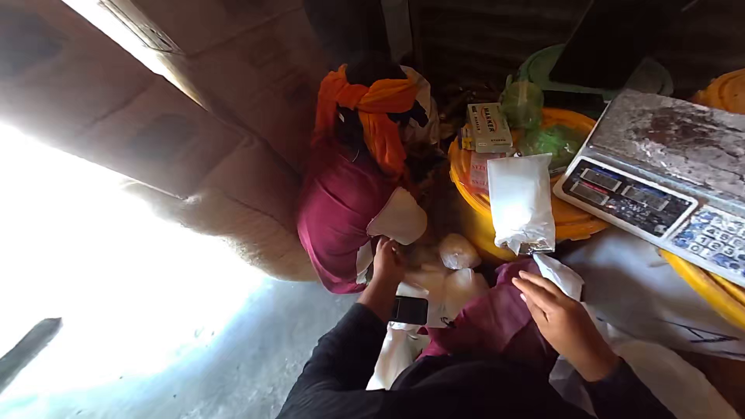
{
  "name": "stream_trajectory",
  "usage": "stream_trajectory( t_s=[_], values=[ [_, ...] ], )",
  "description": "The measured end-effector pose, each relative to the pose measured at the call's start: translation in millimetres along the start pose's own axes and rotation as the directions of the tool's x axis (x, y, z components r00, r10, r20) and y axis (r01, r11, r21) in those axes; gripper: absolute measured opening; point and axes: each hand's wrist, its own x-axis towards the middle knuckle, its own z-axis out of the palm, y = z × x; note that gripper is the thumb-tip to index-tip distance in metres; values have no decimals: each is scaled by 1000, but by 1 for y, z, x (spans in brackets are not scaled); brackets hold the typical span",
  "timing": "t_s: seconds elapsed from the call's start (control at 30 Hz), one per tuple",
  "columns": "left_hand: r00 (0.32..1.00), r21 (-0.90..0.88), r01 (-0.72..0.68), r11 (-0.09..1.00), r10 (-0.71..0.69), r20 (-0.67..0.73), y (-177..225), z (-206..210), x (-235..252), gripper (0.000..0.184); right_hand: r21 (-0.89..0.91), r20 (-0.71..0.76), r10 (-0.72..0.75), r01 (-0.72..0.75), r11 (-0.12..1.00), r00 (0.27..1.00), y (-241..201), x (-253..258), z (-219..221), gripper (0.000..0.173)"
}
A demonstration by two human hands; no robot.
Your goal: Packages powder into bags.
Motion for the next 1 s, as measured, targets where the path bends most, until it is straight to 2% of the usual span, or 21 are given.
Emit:
stream_trajectory(
  t_s=[0.03, 0.07, 0.13, 0.17, 0.2, 0.23, 0.27, 0.33, 0.37, 0.4, 0.47, 0.5, 0.53, 0.57, 0.6, 0.67, 0.73, 0.8, 0.87, 0.93, 1.0],
  values=[
    [998, -97, 22, 995, -17, 60, 4, 0, 5, 11, 33, 14, 43, -44, 998, 999, 2, -8, -1, 24],
    [994, -173, 58, 983, -40, 105, 8, 2, 9, 25, 53, 17, 74, -75, 996, 997, 5, -13, -3, 24],
    [983, -129, 95, 987, -73, 167, 6, -8, 10, 38, 81, 4, 123, -123, 989, 992, 8, -25, -8, 25],
    [981, -8, 87, 996, -84, 174, 0, -18, 3, 37, 96, -14, 147, -145, 985, 989, 9, -34, -13, 25],
    [981, 176, 70, 982, -100, 168, -6, -25, -11, 28, 117, -38, 172, -167, 979, 984, 10, -42, -18, 25],
    [980, 367, 61, 928, -127, 156, -13, -28, -28, 19, 144, -60, 204, -194, 970, 977, 10, -51, -23, 26],
    [972, 532, 41, 846, -156, 174, -19, -28, -47, 19, 183, -78, 238, -221, 958, 968, 9, -60, -27, 27],
    [907, 717, -109, 689, -226, 354, -25, -13, -86, 27, 274, -124, 286, -244, 930, 950, 3, -71, -33, 28],
    [818, 726, -239, 645, -269, 508, -23, 2, -105, 31, 334, -152, 303, -240, 911, 941, -2, -71, -37, 29],
    [681, 671, -385, 633, -295, 670, -22, 20, -121, 37, 408, -185, 327, -230, 884, 927, -7, -67, -43, 29],
    [300, 417, -637, 648, -290, 909, -30, 60, -151, 64, 615, -226, 421, -207, 761, 878, -17, -57, -60, 31],
    [140, 288, -720, 632, -273, 952, -39, 81, -166, 81, 735, -237, 498, -181, 654, 834, -19, -52, -69, 31],
    [38, 200, -762, 616, -266, 963, -47, 103, -182, 88, 825, -241, 555, -133, 550, 796, -17, -48, -77, 33],
    [-16, 151, -770, 620, -256, 966, -54, 122, -198, 85, 875, -252, 577, -73, 479, 777, -14, -46, -86, 37],
    [-24, 143, -758, 636, -246, 969, -59, 141, -212, 71, 900, -273, 584, -12, 436, 764, -10, -46, -96, 39],
    [21, 206, -700, 684, -268, 963, -65, 170, -235, 30, 906, -338, 592, 83, 414, 732, -5, -52, -118, 40],
    [-13, 232, -624, 746, -307, 952, -70, 190, -241, 10, 886, -410, 596, 147, 439, 690, -2, -67, -137, 40],
    [-38, 278, -515, 811, -346, 938, -78, 202, -241, 11, 865, -457, 577, 186, 466, 677, 2, -90, -152, 42],
    [-3, 350, -426, 834, -389, 921, -84, 209, -247, 15, 864, -451, 583, 169, 473, 676, 4, -111, -161, 53],
    [35, 392, -389, 834, -412, 911, -88, 213, -253, 18, 878, -393, 641, 62, 475, 659, 4, -125, -166, 64],
    [63, 388, -384, 838, -396, 916, -92, 217, -255, 20, 899, -320, 752, -66, 433, 576, 1, -132, -167, 61]
  ],
)
